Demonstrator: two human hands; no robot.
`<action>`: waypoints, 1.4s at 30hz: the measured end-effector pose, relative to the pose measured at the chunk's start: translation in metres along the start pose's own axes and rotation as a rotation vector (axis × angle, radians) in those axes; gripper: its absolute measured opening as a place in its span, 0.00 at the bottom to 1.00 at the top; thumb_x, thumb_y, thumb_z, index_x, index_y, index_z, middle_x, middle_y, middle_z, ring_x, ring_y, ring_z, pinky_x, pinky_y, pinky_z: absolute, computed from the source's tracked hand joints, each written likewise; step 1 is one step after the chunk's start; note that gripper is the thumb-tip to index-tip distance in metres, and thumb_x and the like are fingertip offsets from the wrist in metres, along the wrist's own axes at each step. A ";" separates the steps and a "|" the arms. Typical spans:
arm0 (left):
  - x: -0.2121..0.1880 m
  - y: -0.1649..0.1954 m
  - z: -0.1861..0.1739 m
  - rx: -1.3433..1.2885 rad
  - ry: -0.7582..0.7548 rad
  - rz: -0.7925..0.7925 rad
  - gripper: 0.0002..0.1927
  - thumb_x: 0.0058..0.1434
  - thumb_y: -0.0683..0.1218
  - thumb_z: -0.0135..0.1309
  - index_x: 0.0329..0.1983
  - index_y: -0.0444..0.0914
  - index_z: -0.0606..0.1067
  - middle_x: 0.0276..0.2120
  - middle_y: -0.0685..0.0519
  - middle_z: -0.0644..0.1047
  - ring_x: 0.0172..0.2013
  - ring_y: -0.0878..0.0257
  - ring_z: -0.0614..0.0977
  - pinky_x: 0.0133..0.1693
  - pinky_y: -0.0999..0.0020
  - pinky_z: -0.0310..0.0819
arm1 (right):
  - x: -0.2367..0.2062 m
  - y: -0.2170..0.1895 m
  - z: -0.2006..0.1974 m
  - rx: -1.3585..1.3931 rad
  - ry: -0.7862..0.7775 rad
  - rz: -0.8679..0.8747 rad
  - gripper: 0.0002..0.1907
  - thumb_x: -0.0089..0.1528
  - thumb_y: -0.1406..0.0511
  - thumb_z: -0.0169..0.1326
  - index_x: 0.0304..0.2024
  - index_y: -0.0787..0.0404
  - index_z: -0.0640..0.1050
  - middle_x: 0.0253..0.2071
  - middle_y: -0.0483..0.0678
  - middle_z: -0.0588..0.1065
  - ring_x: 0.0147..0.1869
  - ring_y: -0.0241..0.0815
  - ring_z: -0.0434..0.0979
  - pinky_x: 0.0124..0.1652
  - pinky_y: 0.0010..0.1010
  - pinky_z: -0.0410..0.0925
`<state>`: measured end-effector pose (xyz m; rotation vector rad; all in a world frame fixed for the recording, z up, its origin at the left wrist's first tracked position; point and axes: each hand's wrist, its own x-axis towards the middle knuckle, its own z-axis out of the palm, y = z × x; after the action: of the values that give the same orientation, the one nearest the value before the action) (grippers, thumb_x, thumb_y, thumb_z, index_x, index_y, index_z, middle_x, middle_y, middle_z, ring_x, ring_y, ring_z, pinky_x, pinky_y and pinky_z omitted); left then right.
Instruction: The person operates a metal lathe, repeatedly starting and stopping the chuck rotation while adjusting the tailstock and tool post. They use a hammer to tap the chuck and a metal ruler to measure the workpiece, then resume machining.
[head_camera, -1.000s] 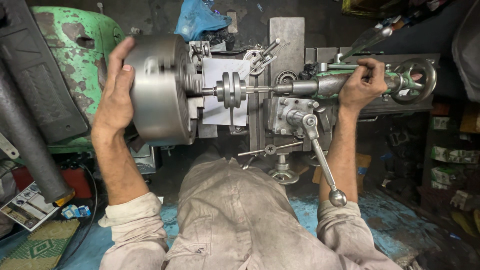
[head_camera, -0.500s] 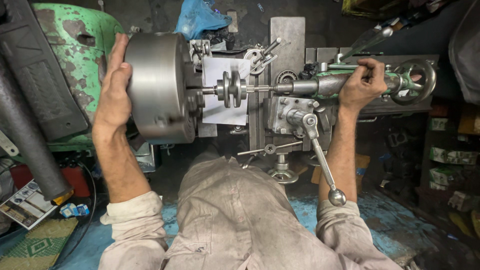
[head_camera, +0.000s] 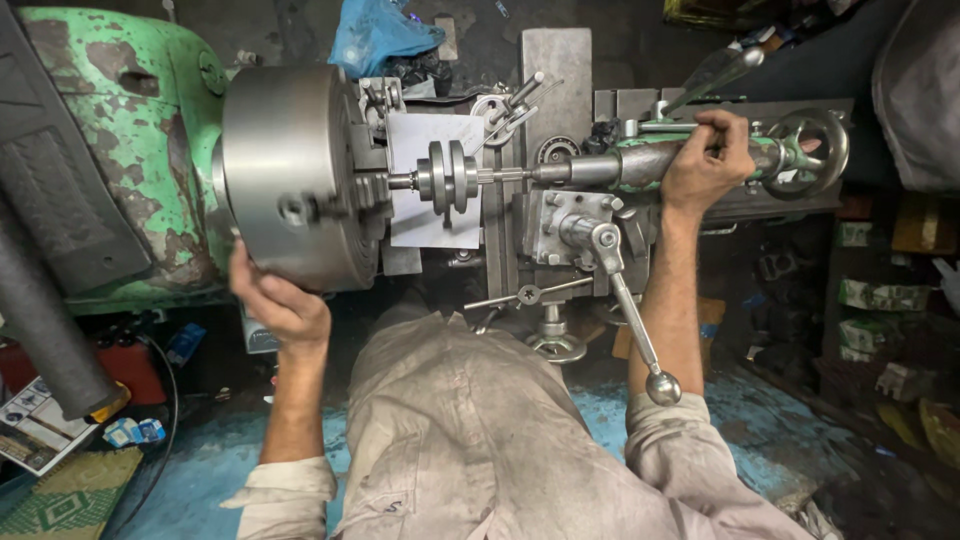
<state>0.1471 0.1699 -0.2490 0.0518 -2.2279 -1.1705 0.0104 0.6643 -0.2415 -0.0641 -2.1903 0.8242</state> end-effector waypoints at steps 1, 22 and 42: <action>-0.018 -0.012 -0.001 0.065 0.003 -0.034 0.25 0.82 0.50 0.29 0.71 0.27 0.56 0.59 0.34 0.70 0.56 0.47 0.77 0.60 0.57 0.74 | 0.001 -0.001 0.001 -0.008 0.002 0.010 0.07 0.62 0.78 0.50 0.39 0.68 0.78 0.34 0.49 0.78 0.32 0.37 0.72 0.34 0.30 0.65; 0.078 0.072 -0.032 0.119 -0.192 -0.093 0.24 0.83 0.43 0.32 0.77 0.25 0.54 0.74 0.30 0.62 0.75 0.39 0.65 0.76 0.53 0.57 | 0.000 -0.018 -0.009 -0.002 0.004 0.067 0.08 0.61 0.78 0.50 0.38 0.68 0.80 0.31 0.47 0.77 0.29 0.33 0.70 0.30 0.27 0.61; 0.055 -0.012 -0.045 -0.209 -0.128 0.016 0.36 0.73 0.69 0.45 0.68 0.39 0.55 0.54 0.42 0.70 0.56 0.55 0.80 0.55 0.58 0.81 | -0.018 -0.034 0.010 -0.019 -0.047 -0.031 0.08 0.61 0.78 0.50 0.37 0.68 0.79 0.33 0.50 0.79 0.30 0.37 0.73 0.31 0.31 0.64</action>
<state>0.1241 0.1135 -0.2117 -0.1292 -2.1965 -1.4264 0.0228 0.6268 -0.2385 -0.0208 -2.2378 0.7953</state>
